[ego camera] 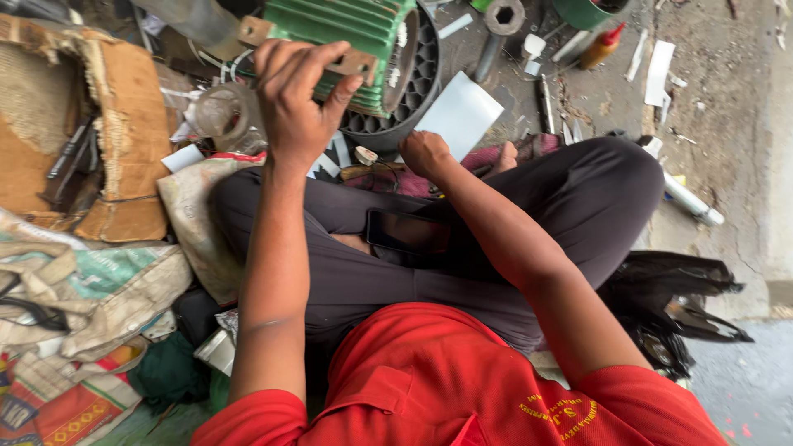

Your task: The person sits on the floor and repeatedly inserts small white strips into the slots of a green motor housing. They tear the strips by hand, place them into the housing, and occasionally use shears to cut the material. The person handles the motor housing and the white strips throughout the task.

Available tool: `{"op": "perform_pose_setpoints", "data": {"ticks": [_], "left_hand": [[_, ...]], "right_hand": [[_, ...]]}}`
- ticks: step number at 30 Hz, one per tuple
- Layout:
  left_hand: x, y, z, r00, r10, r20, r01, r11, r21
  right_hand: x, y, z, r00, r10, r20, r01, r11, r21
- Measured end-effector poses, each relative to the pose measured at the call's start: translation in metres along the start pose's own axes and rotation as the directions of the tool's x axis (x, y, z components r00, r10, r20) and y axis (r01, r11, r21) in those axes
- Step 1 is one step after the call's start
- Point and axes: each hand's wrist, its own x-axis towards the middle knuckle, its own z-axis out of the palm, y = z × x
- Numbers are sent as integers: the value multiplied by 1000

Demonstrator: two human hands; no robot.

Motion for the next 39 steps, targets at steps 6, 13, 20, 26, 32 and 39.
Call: {"op": "perform_pose_setpoints", "data": {"ticks": [6,13,20,26,32,39], "left_hand": [[9,4,-17,976,-207,65,217,946,-242],[10,-20,-41,929,-305,209,367,691,-623],[1,-43,-43,930,-263,258,365,564,-740],[-11,-46,-52,926,-260,273,372,513,-774],[-3,-46,-54,917,-243,317,396,446,-803],[-4,-38,-53,910,-292,294,408,512,-755]], "right_hand": [[32,-65,16,980,-199,16,194,971,142],[140,-115,28,958,-179,-226,225,954,198],[135,-251,-158,664,577,-476,-635,99,-766],[105,-289,-258,494,670,-553,-537,-265,-801],[114,-286,-251,490,678,-547,-581,-214,-786],[108,-282,-247,535,666,-519,-505,-241,-829]]}}
